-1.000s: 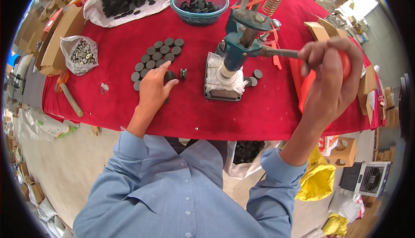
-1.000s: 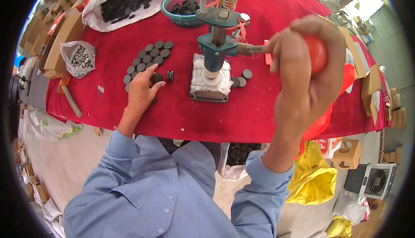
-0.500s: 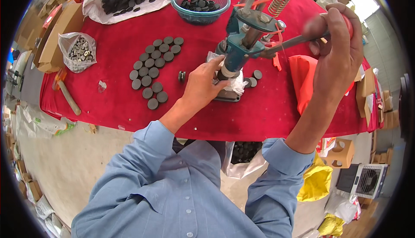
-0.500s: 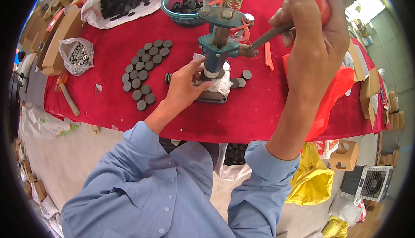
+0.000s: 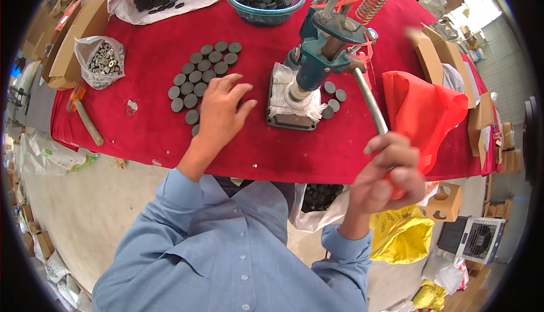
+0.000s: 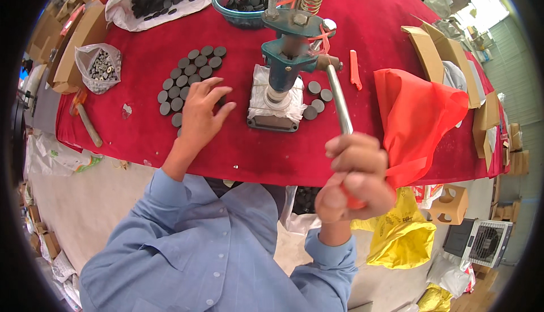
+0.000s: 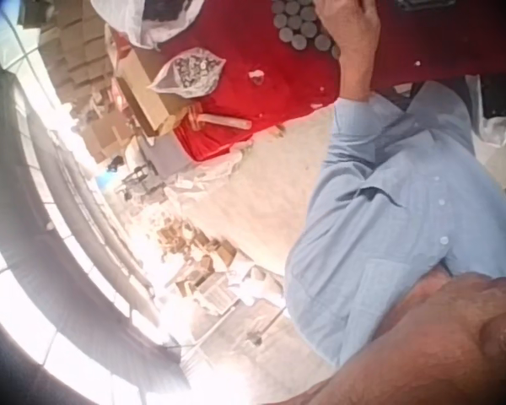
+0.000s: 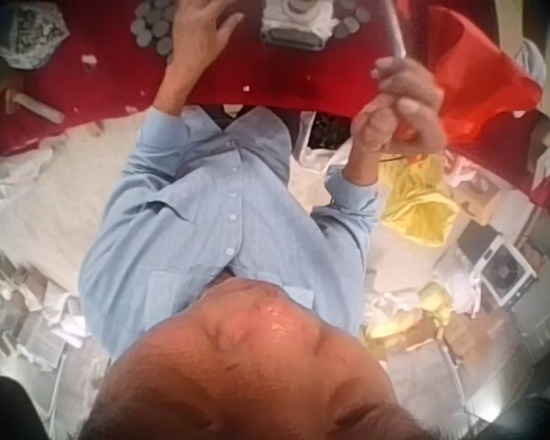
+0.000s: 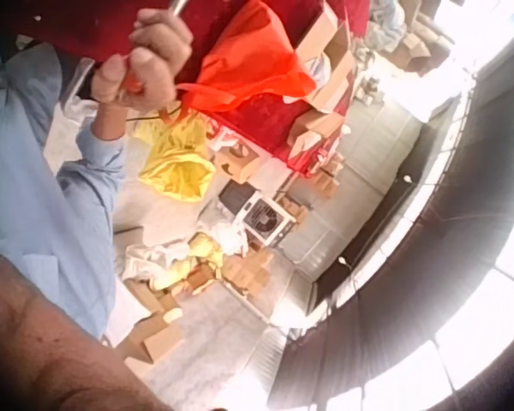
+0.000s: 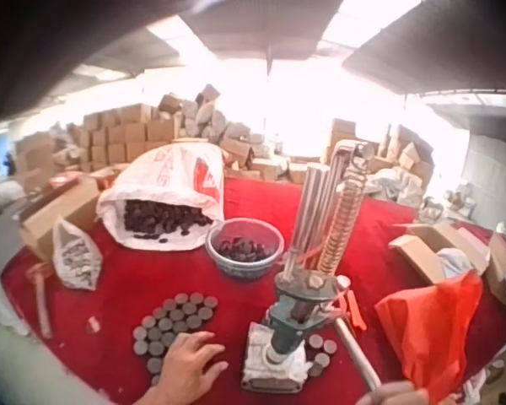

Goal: The person arranges small, round, dark gray objects on a red tablecloth. They then use a manual press tool to process these objects one by one, placing each into the press, operating the handle, and removing the processed item.

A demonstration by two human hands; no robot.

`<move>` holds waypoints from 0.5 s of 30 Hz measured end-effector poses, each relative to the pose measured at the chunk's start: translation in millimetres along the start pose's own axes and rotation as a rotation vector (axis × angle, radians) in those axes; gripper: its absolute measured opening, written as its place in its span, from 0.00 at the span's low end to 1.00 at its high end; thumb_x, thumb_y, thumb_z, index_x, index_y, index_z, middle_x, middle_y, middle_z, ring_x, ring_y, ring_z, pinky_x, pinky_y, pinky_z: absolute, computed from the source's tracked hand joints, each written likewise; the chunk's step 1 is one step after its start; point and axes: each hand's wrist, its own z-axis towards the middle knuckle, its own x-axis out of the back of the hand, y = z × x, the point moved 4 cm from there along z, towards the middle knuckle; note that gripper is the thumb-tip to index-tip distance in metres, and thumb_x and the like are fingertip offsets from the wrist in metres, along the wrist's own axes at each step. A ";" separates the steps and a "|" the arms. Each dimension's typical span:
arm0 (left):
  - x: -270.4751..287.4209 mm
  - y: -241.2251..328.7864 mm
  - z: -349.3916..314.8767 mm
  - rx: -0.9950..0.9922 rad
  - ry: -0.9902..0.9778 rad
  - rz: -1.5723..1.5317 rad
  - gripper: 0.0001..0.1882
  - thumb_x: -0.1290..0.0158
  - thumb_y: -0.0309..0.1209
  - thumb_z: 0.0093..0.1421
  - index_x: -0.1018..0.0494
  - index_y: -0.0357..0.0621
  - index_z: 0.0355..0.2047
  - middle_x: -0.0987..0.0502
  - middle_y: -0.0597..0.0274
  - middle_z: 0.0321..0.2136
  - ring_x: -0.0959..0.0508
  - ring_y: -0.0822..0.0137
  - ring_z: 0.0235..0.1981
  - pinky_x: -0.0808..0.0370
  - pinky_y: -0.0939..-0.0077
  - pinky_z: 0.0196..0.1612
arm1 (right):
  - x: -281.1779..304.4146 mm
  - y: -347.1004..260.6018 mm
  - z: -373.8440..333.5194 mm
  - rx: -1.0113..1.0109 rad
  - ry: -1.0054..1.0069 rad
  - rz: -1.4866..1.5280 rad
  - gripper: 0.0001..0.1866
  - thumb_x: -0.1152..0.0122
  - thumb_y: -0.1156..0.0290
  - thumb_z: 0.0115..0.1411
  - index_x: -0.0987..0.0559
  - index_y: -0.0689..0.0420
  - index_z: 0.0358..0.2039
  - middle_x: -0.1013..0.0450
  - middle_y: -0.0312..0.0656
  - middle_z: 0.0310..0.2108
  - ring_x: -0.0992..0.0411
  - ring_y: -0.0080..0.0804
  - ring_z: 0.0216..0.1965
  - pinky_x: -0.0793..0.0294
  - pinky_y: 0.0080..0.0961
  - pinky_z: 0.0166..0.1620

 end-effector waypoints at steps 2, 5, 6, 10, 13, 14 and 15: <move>-0.2 -18.3 -16.5 0.076 -0.109 -0.075 0.22 0.31 0.28 0.55 0.19 0.42 0.52 0.21 0.53 0.54 0.21 0.52 0.51 0.22 0.61 0.51 | 1.4 -3.3 -38.6 -0.038 0.020 -0.039 0.19 0.37 0.56 0.70 0.34 0.48 0.50 0.32 0.46 0.33 0.25 0.45 0.38 0.20 0.31 0.31; -3.6 -24.4 -20.5 0.100 -0.126 -0.176 0.24 0.32 0.27 0.56 0.20 0.41 0.55 0.21 0.52 0.53 0.20 0.52 0.49 0.21 0.60 0.49 | -3.2 -6.9 -56.8 -0.123 0.104 -0.072 0.18 0.38 0.55 0.70 0.35 0.48 0.48 0.31 0.49 0.36 0.24 0.49 0.44 0.19 0.32 0.32; -3.4 -22.9 -20.0 0.091 -0.112 -0.207 0.25 0.32 0.27 0.57 0.21 0.41 0.56 0.21 0.52 0.52 0.20 0.52 0.48 0.21 0.60 0.49 | -4.1 -7.3 -53.0 -0.128 0.077 -0.055 0.18 0.38 0.54 0.71 0.34 0.48 0.49 0.31 0.49 0.38 0.25 0.49 0.46 0.20 0.32 0.33; -0.1 -7.8 -13.0 0.237 -0.260 -0.294 0.24 0.34 0.28 0.59 0.22 0.38 0.56 0.22 0.51 0.47 0.20 0.51 0.44 0.21 0.59 0.48 | 1.0 -4.4 -37.5 -0.105 0.011 -0.033 0.17 0.37 0.54 0.71 0.33 0.47 0.48 0.30 0.48 0.39 0.25 0.50 0.48 0.21 0.31 0.33; -8.9 -11.9 -20.3 0.152 -0.204 -0.236 0.24 0.34 0.28 0.60 0.22 0.39 0.57 0.22 0.52 0.47 0.19 0.54 0.40 0.21 0.62 0.44 | -1.4 -3.6 -42.9 -0.092 0.065 -0.035 0.16 0.38 0.57 0.70 0.34 0.49 0.47 0.31 0.48 0.36 0.24 0.49 0.43 0.20 0.31 0.31; -10.9 -10.0 -21.7 0.118 -0.153 -0.214 0.23 0.34 0.27 0.60 0.21 0.39 0.57 0.22 0.52 0.48 0.19 0.57 0.38 0.21 0.64 0.42 | -3.1 -3.4 -50.4 -0.094 0.093 -0.032 0.16 0.38 0.58 0.70 0.34 0.49 0.47 0.31 0.48 0.36 0.24 0.49 0.43 0.20 0.31 0.30; -12.5 -8.0 -22.5 0.085 -0.102 -0.191 0.23 0.34 0.27 0.61 0.21 0.40 0.57 0.22 0.53 0.49 0.18 0.60 0.35 0.21 0.67 0.40 | -3.5 -2.7 -55.0 -0.096 0.121 -0.028 0.16 0.38 0.58 0.70 0.34 0.49 0.47 0.31 0.48 0.36 0.24 0.48 0.44 0.21 0.30 0.30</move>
